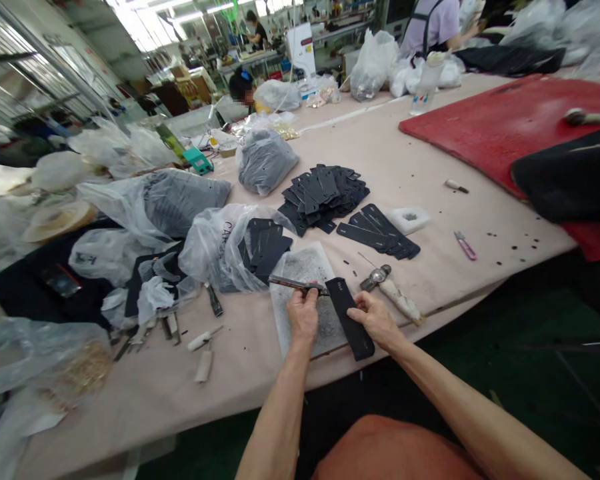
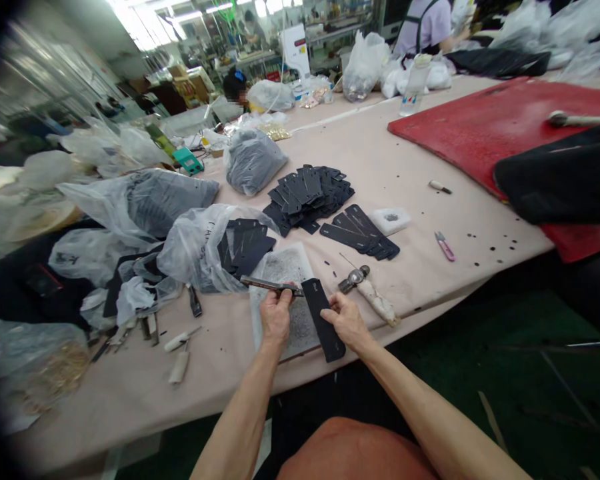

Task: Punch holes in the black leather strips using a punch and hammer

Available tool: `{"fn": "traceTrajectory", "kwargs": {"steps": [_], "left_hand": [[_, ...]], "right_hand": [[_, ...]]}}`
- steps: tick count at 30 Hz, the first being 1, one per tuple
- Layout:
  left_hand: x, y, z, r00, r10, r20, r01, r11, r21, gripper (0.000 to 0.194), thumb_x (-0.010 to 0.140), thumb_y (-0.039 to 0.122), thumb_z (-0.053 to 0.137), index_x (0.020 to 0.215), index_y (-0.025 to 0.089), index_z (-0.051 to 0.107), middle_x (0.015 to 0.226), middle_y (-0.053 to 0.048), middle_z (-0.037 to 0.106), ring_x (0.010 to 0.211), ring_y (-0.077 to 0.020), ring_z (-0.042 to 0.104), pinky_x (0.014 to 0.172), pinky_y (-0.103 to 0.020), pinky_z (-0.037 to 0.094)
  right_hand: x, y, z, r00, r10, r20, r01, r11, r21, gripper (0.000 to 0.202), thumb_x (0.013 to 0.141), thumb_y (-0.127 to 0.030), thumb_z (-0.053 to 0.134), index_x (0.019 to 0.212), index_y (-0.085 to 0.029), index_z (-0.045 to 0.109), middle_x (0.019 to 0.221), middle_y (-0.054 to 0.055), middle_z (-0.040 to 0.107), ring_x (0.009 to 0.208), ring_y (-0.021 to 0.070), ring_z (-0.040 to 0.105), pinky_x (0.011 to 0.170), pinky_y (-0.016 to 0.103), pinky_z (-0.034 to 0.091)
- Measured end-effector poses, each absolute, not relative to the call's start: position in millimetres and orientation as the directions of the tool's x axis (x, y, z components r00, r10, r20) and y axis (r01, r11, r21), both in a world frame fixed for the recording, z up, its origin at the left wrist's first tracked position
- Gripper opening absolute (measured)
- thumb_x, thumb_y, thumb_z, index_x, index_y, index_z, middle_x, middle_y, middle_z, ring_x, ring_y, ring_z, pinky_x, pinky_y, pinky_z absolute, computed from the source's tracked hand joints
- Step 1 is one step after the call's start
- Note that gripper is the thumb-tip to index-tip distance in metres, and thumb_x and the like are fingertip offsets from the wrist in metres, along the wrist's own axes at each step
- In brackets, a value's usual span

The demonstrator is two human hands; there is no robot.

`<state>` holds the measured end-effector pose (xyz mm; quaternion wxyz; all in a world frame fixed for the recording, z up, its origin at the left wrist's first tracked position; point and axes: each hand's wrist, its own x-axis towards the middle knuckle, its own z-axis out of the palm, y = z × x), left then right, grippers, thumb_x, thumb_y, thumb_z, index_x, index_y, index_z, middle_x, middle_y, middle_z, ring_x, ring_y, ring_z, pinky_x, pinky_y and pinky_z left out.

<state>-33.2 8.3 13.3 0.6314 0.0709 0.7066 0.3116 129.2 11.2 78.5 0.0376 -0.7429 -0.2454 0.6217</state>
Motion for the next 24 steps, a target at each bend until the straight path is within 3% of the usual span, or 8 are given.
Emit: {"fn": "traceTrajectory", "kwargs": {"steps": [2,5,9,12,19,24], "left_hand": [[-34.5,9.4,19.2,-0.061,0.423,-0.904,-0.466,0.789,0.401,0.044,0.071,0.042,0.07,0.102,0.011,0.065,0.101,-0.01,0.066,0.087,-0.0174,0.062,0.08,-0.03,0.051],[-35.9,11.6,34.2,0.123,0.366,-0.923,-0.562,0.792,0.239,0.047,0.066,0.044,0.075,0.094,0.009,0.062,0.089,-0.008,0.065,0.075,-0.0161,0.061,0.071,-0.031,0.053],[-35.6,13.6,50.8,0.144,0.358,-0.922,-0.51,0.826,0.241,0.045,0.066,0.043,0.074,0.091,0.008,0.061,0.084,-0.007,0.064,0.07,-0.0135,0.059,0.062,-0.025,0.051],[-35.7,16.4,57.3,0.141,0.347,-0.927,-0.457,0.854,0.25,0.045,0.067,0.043,0.073,0.093,0.008,0.061,0.084,-0.008,0.065,0.068,-0.0133,0.059,0.057,-0.022,0.049],[-37.4,25.6,69.1,0.163,0.334,-0.928,-0.403,0.882,0.246,0.047,0.066,0.042,0.072,0.095,0.006,0.063,0.083,-0.01,0.065,0.067,-0.015,0.06,0.057,-0.025,0.051],[-36.3,28.1,72.6,0.196,0.277,-0.941,-0.448,0.879,0.165,0.055,0.057,0.045,0.077,0.092,0.006,0.061,0.08,-0.01,0.065,0.064,-0.0149,0.059,0.054,-0.027,0.051]], "right_hand": [[128.0,10.7,84.3,0.074,0.39,-0.918,0.265,-0.895,-0.358,0.031,0.068,-0.037,0.065,0.085,-0.014,0.052,0.072,0.001,0.055,0.064,0.0137,0.05,0.06,0.027,0.04],[123.9,10.3,90.6,0.038,0.377,-0.926,0.244,-0.902,-0.357,0.031,0.068,-0.035,0.067,0.085,-0.014,0.052,0.073,0.001,0.055,0.065,0.0129,0.049,0.061,0.026,0.04],[117.4,19.5,93.7,-0.038,0.386,-0.922,0.105,-0.916,-0.388,0.032,0.067,-0.031,0.069,0.089,-0.012,0.056,0.08,0.002,0.058,0.073,0.0124,0.05,0.07,0.026,0.04],[114.4,36.0,92.8,-0.003,0.392,-0.92,-0.036,-0.919,-0.392,0.032,0.06,-0.026,0.072,0.086,-0.012,0.058,0.08,0.001,0.06,0.075,0.012,0.051,0.074,0.025,0.039],[119.7,63.3,92.5,-0.173,0.213,-0.962,-0.15,-0.971,-0.188,0.023,0.048,-0.013,0.065,0.07,-0.011,0.059,0.07,0.001,0.057,0.066,0.0103,0.046,0.064,0.023,0.033],[124.1,62.4,90.1,-0.248,0.139,-0.959,-0.22,-0.972,-0.084,0.026,0.044,-0.009,0.059,0.069,-0.011,0.061,0.067,0.0,0.055,0.063,0.0092,0.042,0.064,0.022,0.034]]}}
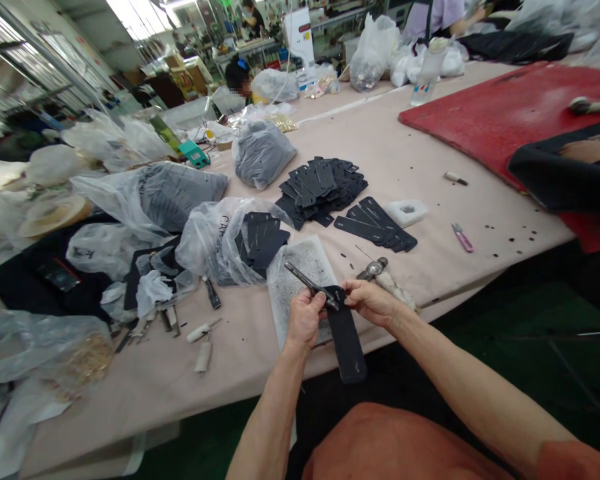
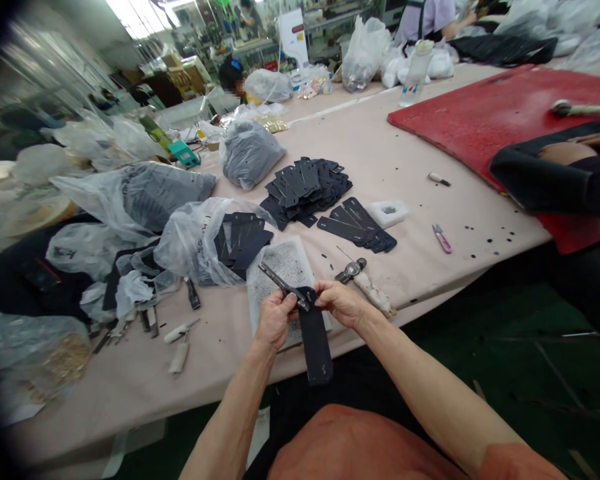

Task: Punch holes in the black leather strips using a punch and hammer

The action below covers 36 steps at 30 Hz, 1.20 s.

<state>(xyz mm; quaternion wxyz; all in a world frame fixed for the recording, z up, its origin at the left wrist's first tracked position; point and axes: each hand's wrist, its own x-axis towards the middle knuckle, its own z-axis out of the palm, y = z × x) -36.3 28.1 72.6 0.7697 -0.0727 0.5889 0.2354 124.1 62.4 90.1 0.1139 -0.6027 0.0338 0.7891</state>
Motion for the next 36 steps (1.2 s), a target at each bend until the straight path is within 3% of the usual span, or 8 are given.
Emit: {"fn": "traceTrajectory", "kwargs": {"steps": [5,7,13,16,21,27,32,36], "left_hand": [[-34.4,29.9,74.8,0.192,0.216,-0.957,-0.459,0.882,0.107,0.06,0.049,0.046,0.082,0.088,0.006,0.06,0.077,-0.008,0.063,0.062,-0.0132,0.057,0.054,-0.026,0.05],[-33.5,30.8,75.3,0.182,0.203,-0.962,-0.463,0.881,0.098,0.061,0.046,0.046,0.083,0.086,0.006,0.059,0.075,-0.007,0.063,0.061,-0.0131,0.056,0.052,-0.026,0.05],[-29.8,32.9,73.3,0.221,0.157,-0.963,-0.482,0.876,0.033,0.064,0.045,0.046,0.084,0.088,0.007,0.058,0.078,-0.007,0.064,0.062,-0.0129,0.057,0.055,-0.026,0.049],[-28.9,33.4,72.1,0.242,0.133,-0.961,-0.501,0.866,-0.007,0.063,0.044,0.045,0.086,0.085,0.008,0.056,0.077,-0.006,0.063,0.061,-0.0118,0.056,0.054,-0.025,0.048],[-28.5,29.9,67.9,0.27,0.125,-0.955,-0.528,0.848,-0.038,0.057,0.047,0.041,0.085,0.082,0.009,0.055,0.071,-0.004,0.062,0.058,-0.011,0.056,0.053,-0.023,0.046],[-27.9,27.9,67.4,0.276,0.131,-0.952,-0.538,0.842,-0.04,0.055,0.048,0.039,0.085,0.082,0.008,0.055,0.069,-0.003,0.062,0.056,-0.01,0.055,0.052,-0.022,0.045],[-28.5,30.5,71.0,0.26,0.117,-0.959,-0.56,0.827,-0.051,0.06,0.042,0.04,0.088,0.081,0.008,0.054,0.068,-0.003,0.061,0.055,-0.01,0.054,0.052,-0.022,0.044],[-30.1,30.5,70.8,0.273,0.108,-0.956,-0.558,0.827,-0.066,0.053,0.05,0.036,0.085,0.081,0.009,0.053,0.067,-0.002,0.06,0.054,-0.0091,0.054,0.052,-0.021,0.042]], "right_hand": [[127.3,52.0,84.7,-0.292,0.157,-0.943,-0.236,-0.968,-0.089,0.024,0.045,-0.011,0.057,0.069,-0.01,0.058,0.072,0.002,0.057,0.07,0.0111,0.049,0.07,0.022,0.035],[127.9,47.4,84.7,-0.244,0.231,-0.942,-0.203,-0.962,-0.184,0.029,0.047,-0.011,0.059,0.075,-0.011,0.055,0.074,0.001,0.057,0.07,0.0108,0.048,0.069,0.022,0.035],[134.6,39.1,85.5,-0.243,0.528,-0.814,-0.027,-0.842,-0.539,0.059,0.063,-0.013,0.061,0.119,-0.018,0.044,0.085,-0.001,0.054,0.078,0.0118,0.05,0.074,0.025,0.038],[140.5,42.8,86.8,-0.276,0.592,-0.757,0.151,-0.751,-0.643,0.041,0.068,-0.014,0.06,0.109,-0.015,0.053,0.09,0.002,0.056,0.087,0.0135,0.05,0.082,0.027,0.039],[145.2,52.7,93.7,-0.291,0.535,-0.793,0.347,-0.714,-0.609,0.027,0.068,-0.012,0.059,0.095,-0.013,0.063,0.088,0.002,0.059,0.084,0.0136,0.051,0.082,0.027,0.041],[144.6,55.7,96.7,-0.298,0.541,-0.787,0.443,-0.651,-0.616,0.021,0.069,-0.013,0.06,0.09,-0.014,0.063,0.086,0.002,0.061,0.085,0.0145,0.054,0.082,0.028,0.042],[143.3,56.9,97.1,-0.345,0.625,-0.7,0.458,-0.539,-0.707,0.016,0.069,-0.011,0.06,0.084,-0.014,0.059,0.087,0.003,0.059,0.086,0.014,0.053,0.084,0.028,0.04],[141.6,56.8,98.3,-0.372,0.627,-0.685,0.487,-0.496,-0.719,0.013,0.071,-0.011,0.058,0.083,-0.015,0.058,0.086,0.003,0.058,0.085,0.0138,0.053,0.083,0.028,0.04]]}}
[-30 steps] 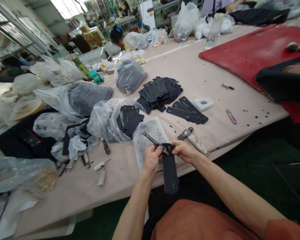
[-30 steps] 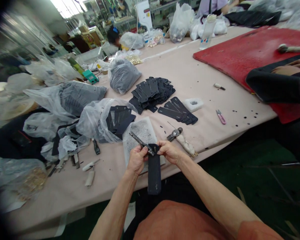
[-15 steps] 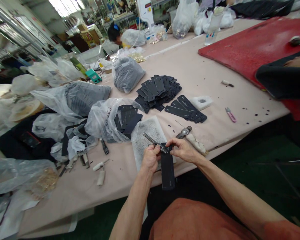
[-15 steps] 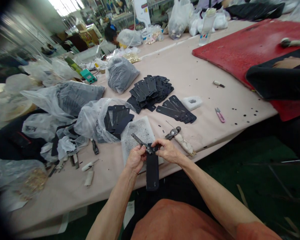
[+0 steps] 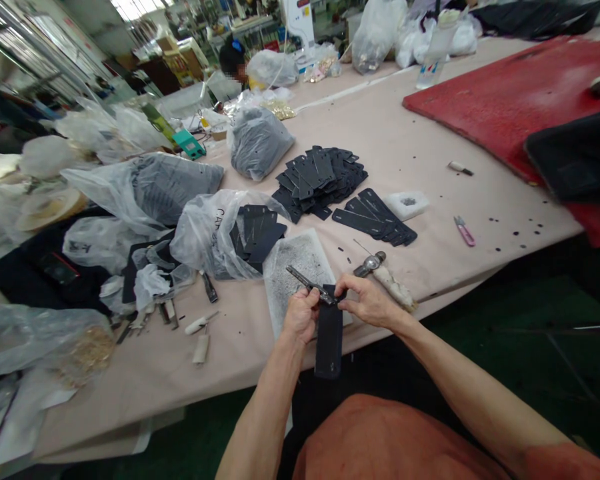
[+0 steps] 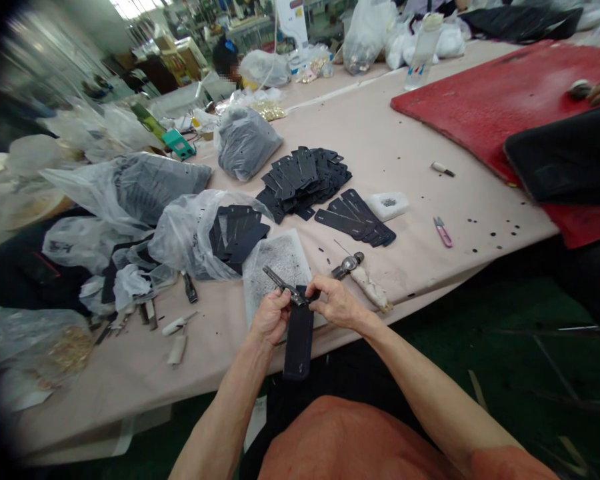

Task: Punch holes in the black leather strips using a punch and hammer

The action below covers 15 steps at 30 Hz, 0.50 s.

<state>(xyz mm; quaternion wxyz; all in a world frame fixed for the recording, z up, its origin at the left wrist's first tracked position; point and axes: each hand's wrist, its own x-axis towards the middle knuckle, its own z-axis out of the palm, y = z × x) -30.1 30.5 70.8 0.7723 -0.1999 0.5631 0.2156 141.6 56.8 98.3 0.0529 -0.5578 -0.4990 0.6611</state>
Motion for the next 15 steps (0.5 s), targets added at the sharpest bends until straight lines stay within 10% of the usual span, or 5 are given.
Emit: {"fn": "traceTrajectory", "kwargs": {"steps": [15], "left_hand": [[-36.0,27.6,72.1,0.239,0.099,-0.966,-0.644,0.761,-0.082,0.062,0.035,0.035,0.09,0.076,0.009,0.052,0.064,-0.001,0.061,0.055,-0.009,0.054,0.055,-0.021,0.044]], "right_hand": [[130.6,47.3,98.3,-0.363,0.687,-0.63,0.506,-0.423,-0.752,0.005,0.075,-0.012,0.058,0.078,-0.015,0.061,0.081,0.003,0.058,0.081,0.0133,0.054,0.078,0.027,0.041]]}}
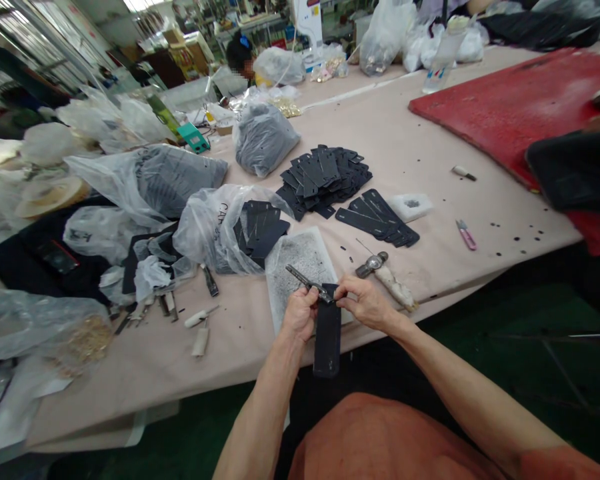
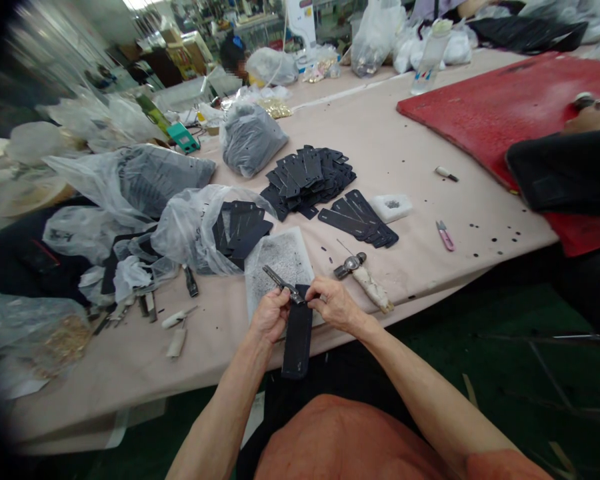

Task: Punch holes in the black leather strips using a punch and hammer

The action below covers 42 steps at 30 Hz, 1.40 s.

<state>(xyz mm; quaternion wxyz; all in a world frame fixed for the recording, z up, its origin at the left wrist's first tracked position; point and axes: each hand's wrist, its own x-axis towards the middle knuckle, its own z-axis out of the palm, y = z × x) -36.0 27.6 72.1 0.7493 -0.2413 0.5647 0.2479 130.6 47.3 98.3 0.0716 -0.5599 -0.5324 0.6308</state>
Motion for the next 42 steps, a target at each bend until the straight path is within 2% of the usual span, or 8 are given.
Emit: {"fn": "traceTrajectory", "kwargs": {"steps": [7,17,23,28,31,33,37,42], "left_hand": [[-35.2,22.3,70.4,0.249,0.074,-0.966,-0.671,0.732,-0.117,0.048,0.049,0.028,0.084,0.079,0.01,0.05,0.065,-0.001,0.061,0.054,-0.0095,0.056,0.054,-0.022,0.046],[-27.8,14.5,66.1,0.041,0.134,-0.99,-0.596,0.798,0.084,0.055,0.044,0.043,0.082,0.079,0.01,0.054,0.067,-0.001,0.06,0.054,-0.0087,0.052,0.05,-0.02,0.04],[-24.0,21.0,44.6,-0.065,0.163,-0.984,-0.593,0.787,0.17,0.052,0.049,0.043,0.076,0.086,0.01,0.058,0.072,-0.001,0.061,0.058,-0.0099,0.054,0.051,-0.021,0.04],[-21.3,32.4,25.1,-0.115,0.198,-0.973,-0.591,0.774,0.228,0.052,0.049,0.043,0.074,0.086,0.011,0.057,0.074,-0.002,0.061,0.061,-0.01,0.055,0.055,-0.022,0.042],[-20.5,36.1,14.9,-0.14,0.21,-0.968,-0.566,0.785,0.252,0.052,0.051,0.044,0.072,0.088,0.011,0.056,0.077,-0.003,0.062,0.064,-0.0112,0.056,0.055,-0.022,0.043],[-19.6,37.2,9.0,-0.151,0.22,-0.964,-0.553,0.789,0.267,0.051,0.052,0.044,0.072,0.088,0.011,0.056,0.079,-0.003,0.062,0.065,-0.0117,0.057,0.057,-0.023,0.044],[-16.3,37.0,-1.0,-0.177,0.242,-0.954,-0.55,0.78,0.3,0.048,0.053,0.042,0.072,0.088,0.011,0.057,0.079,-0.003,0.061,0.067,-0.0117,0.057,0.06,-0.024,0.047],[-11.1,36.8,-8.5,-0.192,0.26,-0.946,-0.539,0.778,0.323,0.04,0.06,0.038,0.07,0.086,0.012,0.056,0.077,-0.003,0.06,0.064,-0.0115,0.057,0.058,-0.023,0.046]], "right_hand": [[122.3,29.6,93.4,0.051,0.564,-0.824,0.326,-0.79,-0.52,0.022,0.075,-0.034,0.064,0.082,-0.013,0.061,0.075,0.003,0.058,0.069,0.0132,0.052,0.068,0.027,0.042],[157.4,14.3,102.1,0.336,0.561,-0.756,0.253,-0.827,-0.502,0.043,0.073,-0.04,0.065,0.106,-0.013,0.059,0.069,0.0,0.055,0.062,0.0114,0.05,0.061,0.025,0.041],[229.4,-18.4,147.5,0.427,0.503,-0.752,0.596,-0.782,-0.184,0.044,0.075,-0.052,0.055,0.095,-0.016,0.067,0.08,0.005,0.064,0.073,0.017,0.057,0.072,0.029,0.044],[297.3,-61.1,173.5,0.623,0.357,-0.696,0.646,-0.737,0.199,0.051,0.07,-0.063,0.048,0.093,-0.021,0.066,0.085,0.004,0.066,0.076,0.022,0.061,0.074,0.034,0.044],[317.8,-76.3,177.2,0.678,0.321,-0.661,0.667,-0.647,0.37,0.043,0.074,-0.051,0.043,0.097,-0.021,0.065,0.081,0.004,0.065,0.071,0.0232,0.06,0.071,0.037,0.043],[313.8,-78.0,175.0,0.64,0.427,-0.639,0.714,-0.638,0.289,0.039,0.073,-0.038,0.042,0.1,-0.02,0.064,0.09,0.005,0.066,0.078,0.0225,0.061,0.075,0.035,0.045],[266.9,-60.1,159.5,0.366,0.744,-0.559,0.85,-0.512,-0.126,0.03,0.078,-0.027,0.044,0.1,-0.017,0.062,0.1,0.005,0.063,0.089,0.0176,0.06,0.084,0.029,0.046],[190.4,-23.3,125.1,0.129,0.71,-0.693,0.844,-0.445,-0.299,0.018,0.085,-0.031,0.051,0.089,-0.017,0.062,0.085,0.005,0.06,0.08,0.0162,0.056,0.077,0.03,0.041]]}}
